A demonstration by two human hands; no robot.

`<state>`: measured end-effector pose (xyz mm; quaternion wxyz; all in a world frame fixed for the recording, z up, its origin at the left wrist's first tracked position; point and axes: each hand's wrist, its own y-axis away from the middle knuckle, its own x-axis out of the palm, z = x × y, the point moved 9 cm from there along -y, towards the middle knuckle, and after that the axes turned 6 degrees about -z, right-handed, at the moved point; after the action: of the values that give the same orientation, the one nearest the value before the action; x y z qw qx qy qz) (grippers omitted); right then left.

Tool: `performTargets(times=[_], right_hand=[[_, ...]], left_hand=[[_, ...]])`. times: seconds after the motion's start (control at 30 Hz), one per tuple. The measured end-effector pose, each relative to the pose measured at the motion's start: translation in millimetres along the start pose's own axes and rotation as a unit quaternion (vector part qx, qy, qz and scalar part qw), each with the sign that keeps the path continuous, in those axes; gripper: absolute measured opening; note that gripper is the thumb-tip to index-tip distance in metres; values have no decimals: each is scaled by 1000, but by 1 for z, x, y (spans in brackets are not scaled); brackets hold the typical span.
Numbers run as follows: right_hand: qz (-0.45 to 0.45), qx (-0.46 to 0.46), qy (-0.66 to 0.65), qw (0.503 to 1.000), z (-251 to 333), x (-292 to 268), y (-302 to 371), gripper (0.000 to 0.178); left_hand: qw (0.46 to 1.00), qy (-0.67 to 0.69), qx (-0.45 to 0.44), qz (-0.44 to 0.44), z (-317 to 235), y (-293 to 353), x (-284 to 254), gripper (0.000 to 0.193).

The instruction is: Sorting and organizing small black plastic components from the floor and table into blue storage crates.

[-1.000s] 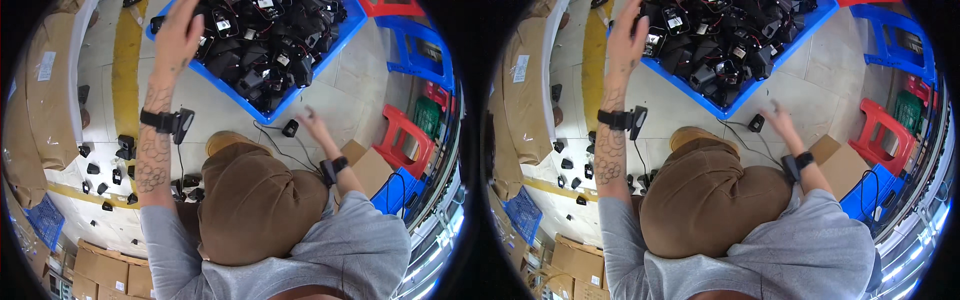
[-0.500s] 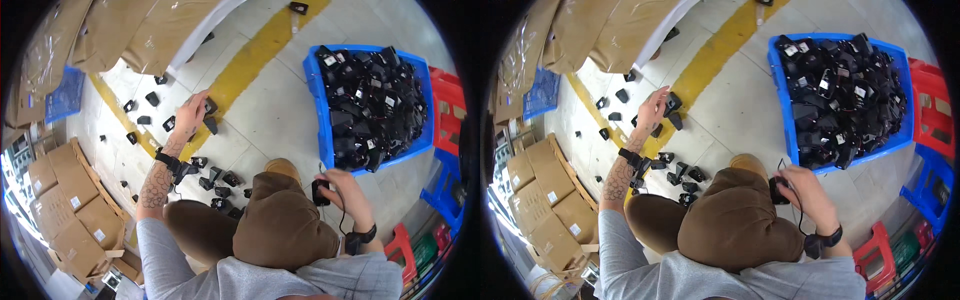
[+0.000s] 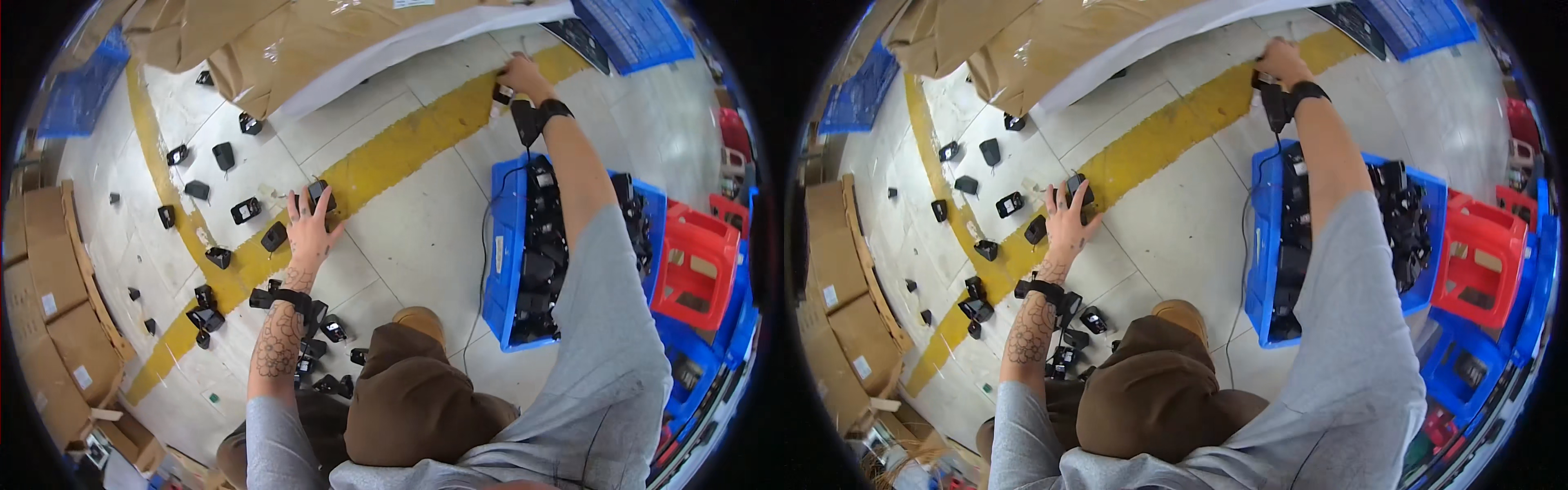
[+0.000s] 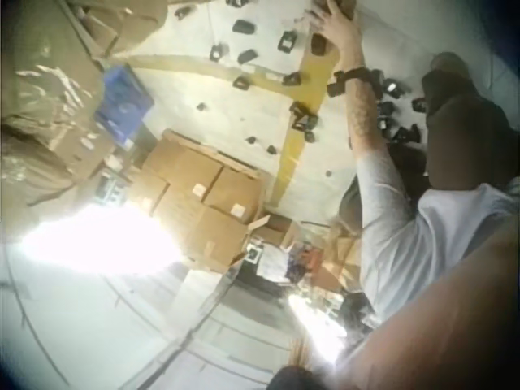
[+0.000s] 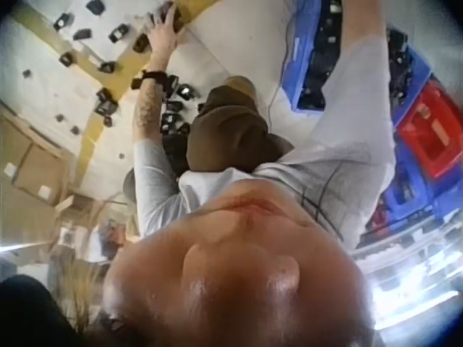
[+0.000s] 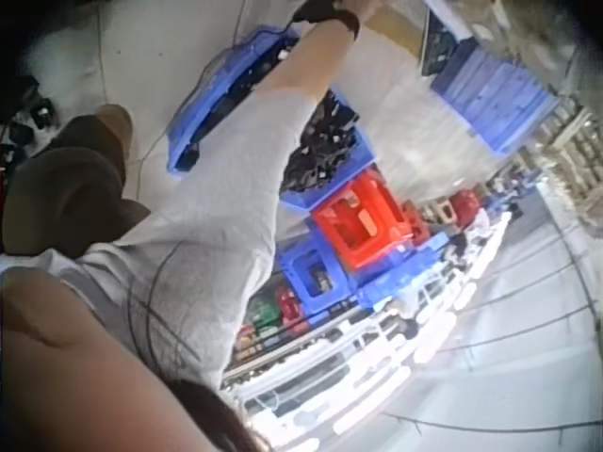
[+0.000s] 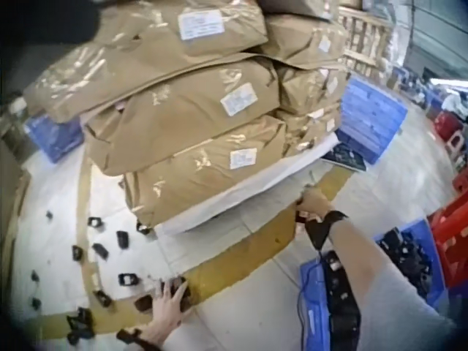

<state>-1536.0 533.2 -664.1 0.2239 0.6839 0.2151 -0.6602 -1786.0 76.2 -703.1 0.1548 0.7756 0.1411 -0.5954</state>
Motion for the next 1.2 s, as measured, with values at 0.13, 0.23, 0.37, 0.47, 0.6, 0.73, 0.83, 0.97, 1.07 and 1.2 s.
performTargets(times=[0.13,0.23,0.37,0.47,0.6,0.73,0.83,0.97,1.07,1.2], right_hand=[[10,23,-72,997,-95,46,-2,45],[-45,112,-148,982,-25,85,-4,54],[-69,96,-156,981,29,75,-5,61],[12,181,-55,982,37,79,-3,63],[38,19,-304,952,180,69,-7,65],[-12,-145,-126,981,285,71,-25,67],[55,-117,-25,991,291,95,-41,66],[30,-83,-124,988,339,80,-32,64],[-37,-129,-174,976,348,71,-16,63],[-213,-136,-177,951,344,49,22,57]], left_hand=[[996,12,-10,-93,-23,4,10,67],[991,-40,-69,-105,9,22,2,61],[984,-51,-101,-136,14,30,3,56],[980,-30,-116,-158,8,28,5,52],[979,-1,-63,-192,18,37,1,48],[980,-12,51,-192,-5,36,1,46],[988,-2,35,-147,-14,33,9,46],[984,-26,-2,-174,4,49,5,45],[987,-7,-27,-159,2,52,-5,46],[980,16,-169,-100,27,66,-1,60]])
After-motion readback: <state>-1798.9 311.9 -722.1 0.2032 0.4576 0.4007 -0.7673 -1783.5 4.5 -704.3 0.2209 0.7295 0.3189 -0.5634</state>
